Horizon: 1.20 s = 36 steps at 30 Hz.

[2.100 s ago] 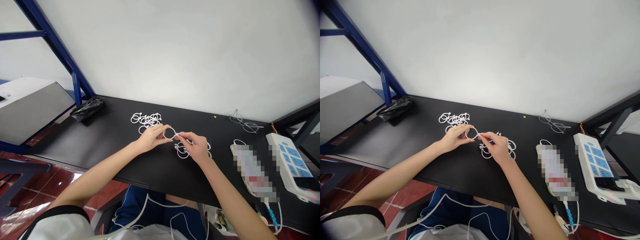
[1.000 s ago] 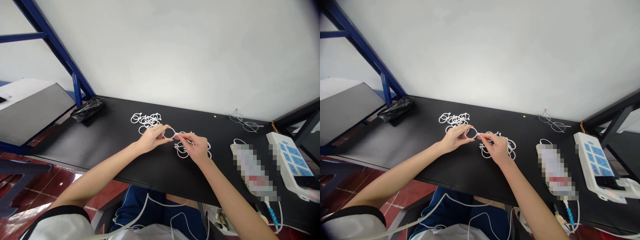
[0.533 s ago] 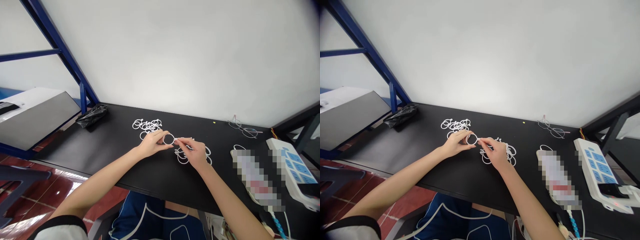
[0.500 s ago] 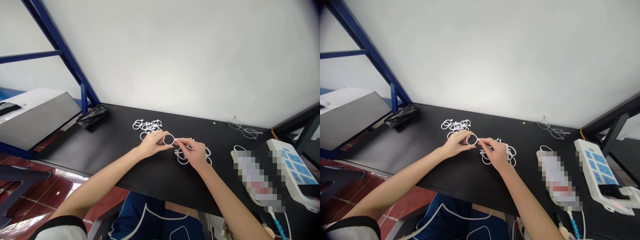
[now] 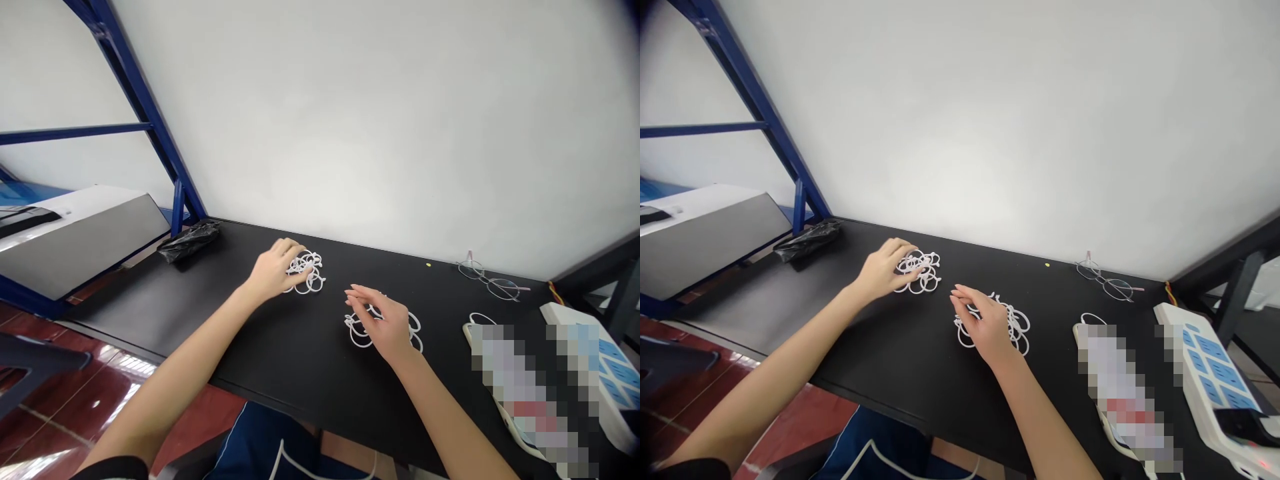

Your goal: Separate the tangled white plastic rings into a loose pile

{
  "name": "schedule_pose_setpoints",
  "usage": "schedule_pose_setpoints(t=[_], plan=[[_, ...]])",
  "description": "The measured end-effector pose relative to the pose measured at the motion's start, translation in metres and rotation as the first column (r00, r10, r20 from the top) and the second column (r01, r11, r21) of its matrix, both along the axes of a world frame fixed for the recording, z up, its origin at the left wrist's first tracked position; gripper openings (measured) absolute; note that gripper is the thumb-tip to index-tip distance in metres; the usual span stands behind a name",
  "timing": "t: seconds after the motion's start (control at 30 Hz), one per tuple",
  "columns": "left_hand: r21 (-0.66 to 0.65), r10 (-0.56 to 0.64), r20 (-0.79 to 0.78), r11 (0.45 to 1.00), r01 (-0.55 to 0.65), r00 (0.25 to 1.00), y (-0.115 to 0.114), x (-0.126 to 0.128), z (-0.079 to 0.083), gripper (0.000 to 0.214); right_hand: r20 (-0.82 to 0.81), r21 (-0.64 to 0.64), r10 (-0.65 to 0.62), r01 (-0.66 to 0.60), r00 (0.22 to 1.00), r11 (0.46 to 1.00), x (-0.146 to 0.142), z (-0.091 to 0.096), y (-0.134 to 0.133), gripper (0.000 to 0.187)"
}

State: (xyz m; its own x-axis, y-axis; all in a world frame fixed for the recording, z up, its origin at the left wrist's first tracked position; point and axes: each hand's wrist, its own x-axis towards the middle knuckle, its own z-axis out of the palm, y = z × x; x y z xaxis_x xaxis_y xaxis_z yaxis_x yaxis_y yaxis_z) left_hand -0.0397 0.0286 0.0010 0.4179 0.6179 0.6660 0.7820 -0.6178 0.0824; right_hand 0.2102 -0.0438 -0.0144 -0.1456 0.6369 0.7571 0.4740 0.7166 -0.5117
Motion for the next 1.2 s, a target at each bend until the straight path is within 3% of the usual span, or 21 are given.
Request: schedule_pose_setpoints(t=[0.17, 0.3, 0.83, 1.2], plan=[[-0.127, 0.238, -0.221, 0.955, -0.27, 0.946, 0.016, -0.025, -0.003, 0.042, 0.003, -0.009, -0.018, 0.018, 1.0, 1.0, 0.002, 0.003, -0.001, 0.016], [-0.207, 0.28, -0.3, 0.914, -0.349, 0.912, 0.017, -0.026, -0.006, 0.048, -0.007, -0.008, -0.03, 0.03, 1.0, 1.0, 0.002, 0.004, -0.001, 0.015], [-0.247, 0.294, -0.322, 0.892, -0.379, 0.9, 0.016, -0.024, -0.007, 0.051, -0.063, 0.003, -0.115, 0.115, 0.991, 0.993, 0.004, 0.003, 0.002, 0.014], [-0.216, 0.276, -0.297, 0.913, -0.345, 0.914, 0.012, -0.021, -0.004, 0.05, -0.17, -0.089, -0.297, 0.285, 0.94, 0.954, 0.011, 0.009, 0.006, 0.017]])
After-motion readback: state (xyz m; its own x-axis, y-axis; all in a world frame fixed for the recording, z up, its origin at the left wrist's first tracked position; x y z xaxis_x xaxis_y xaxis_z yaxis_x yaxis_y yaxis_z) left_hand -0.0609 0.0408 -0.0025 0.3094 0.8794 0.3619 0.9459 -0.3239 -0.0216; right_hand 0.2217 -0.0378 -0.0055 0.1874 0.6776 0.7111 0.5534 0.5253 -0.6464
